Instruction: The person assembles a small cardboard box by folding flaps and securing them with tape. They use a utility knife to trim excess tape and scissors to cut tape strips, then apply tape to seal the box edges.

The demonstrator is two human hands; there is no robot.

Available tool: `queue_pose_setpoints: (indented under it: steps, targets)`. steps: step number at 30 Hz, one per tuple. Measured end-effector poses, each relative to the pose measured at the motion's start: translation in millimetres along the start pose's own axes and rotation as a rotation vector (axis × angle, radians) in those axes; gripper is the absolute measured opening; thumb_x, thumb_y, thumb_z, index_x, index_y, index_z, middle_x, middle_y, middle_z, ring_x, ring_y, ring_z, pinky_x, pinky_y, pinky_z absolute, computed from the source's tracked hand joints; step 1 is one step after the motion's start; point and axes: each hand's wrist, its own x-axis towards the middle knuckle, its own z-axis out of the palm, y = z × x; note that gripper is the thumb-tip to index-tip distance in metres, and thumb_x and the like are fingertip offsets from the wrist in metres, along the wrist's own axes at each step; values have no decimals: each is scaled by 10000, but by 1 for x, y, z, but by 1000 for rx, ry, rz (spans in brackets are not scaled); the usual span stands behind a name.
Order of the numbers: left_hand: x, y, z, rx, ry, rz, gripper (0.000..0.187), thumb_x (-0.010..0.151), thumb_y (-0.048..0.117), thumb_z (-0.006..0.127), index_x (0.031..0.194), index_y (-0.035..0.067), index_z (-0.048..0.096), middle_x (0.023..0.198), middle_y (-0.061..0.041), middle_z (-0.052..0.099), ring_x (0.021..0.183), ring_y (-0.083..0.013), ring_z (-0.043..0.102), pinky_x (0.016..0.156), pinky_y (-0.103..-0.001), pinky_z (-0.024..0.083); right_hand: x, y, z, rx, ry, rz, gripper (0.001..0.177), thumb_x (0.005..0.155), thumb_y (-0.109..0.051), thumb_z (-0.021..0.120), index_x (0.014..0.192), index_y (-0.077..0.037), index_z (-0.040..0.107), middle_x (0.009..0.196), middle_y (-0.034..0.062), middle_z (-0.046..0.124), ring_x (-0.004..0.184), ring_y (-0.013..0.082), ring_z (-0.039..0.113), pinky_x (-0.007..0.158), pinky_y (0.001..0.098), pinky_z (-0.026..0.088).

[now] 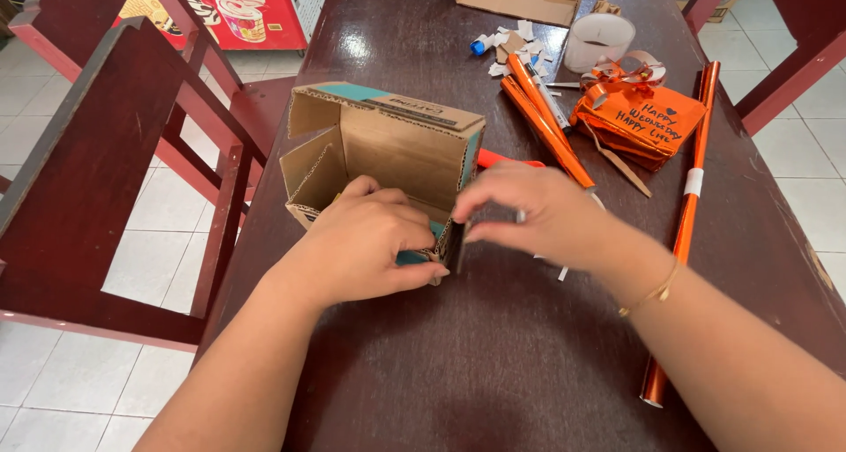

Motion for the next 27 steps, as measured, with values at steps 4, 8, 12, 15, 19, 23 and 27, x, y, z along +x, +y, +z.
queue_pose_setpoints:
  steps: [4, 8, 12, 15, 19, 23, 27]
  targets:
    - [2, 2, 2, 37, -19, -70, 431, 740, 592, 772, 738, 162, 769, 705, 30, 704, 810, -217, 616, 823, -398, 384, 6, -19, 15, -135, -11, 15, 263, 841, -76, 794, 1085, -95, 695, 983, 24, 714, 925, 160, 699, 813, 288, 560]
    - [4, 5, 8, 119, 71, -79, 462, 740, 618, 761, 740, 155, 769, 736, 30, 704, 764, -214, 609, 793, -412, 379, 8, -23, 17, 48, 18, 74, 274, 872, -56, 760, 1134, -112, 704, 1025, 7, 767, 905, 152, 742, 813, 276, 601]
    - [5, 8, 18, 178, 153, -64, 335, 769, 468, 764, 689, 142, 756, 735, 39, 714, 777, -208, 614, 850, -422, 389, 5, -20, 17, -70, 57, -43, 261, 897, -45, 752, 1147, -116, 722, 1033, 1, 773, 955, 159, 743, 829, 277, 600]
    - [5, 10, 26, 185, 221, -53, 262, 763, 377, 762, 693, 124, 750, 749, 26, 715, 806, -200, 624, 885, -430, 394, 4, -19, 19, -131, 90, -98, 286, 893, -53, 761, 1169, -114, 718, 1040, 5, 758, 957, 173, 729, 841, 286, 593]
    - [4, 4, 27, 132, 271, 8, 233, 763, 333, 755, 740, 101, 750, 847, 10, 730, 871, -193, 631, 891, -443, 381, 4, -17, 14, -251, 118, -209, 311, 901, -46, 736, 1203, -108, 695, 1188, 63, 738, 986, 207, 718, 868, 317, 578]
    - [-1, -3, 20, 126, 101, -76, 292, 805, 371, 758, 709, 96, 754, 791, 20, 721, 930, -214, 613, 963, -483, 339, 4, -14, 8, -517, 125, -236, 309, 875, -61, 746, 1178, -112, 712, 1193, 74, 755, 902, 235, 695, 816, 347, 570]
    - [0, -1, 18, 59, 114, -65, 292, 809, 386, 757, 823, 94, 768, 838, 9, 720, 989, -240, 593, 929, -489, 304, 3, -16, 16, -492, 184, -204, 230, 887, -91, 751, 1111, -117, 711, 1103, 35, 734, 974, 234, 721, 831, 346, 584]
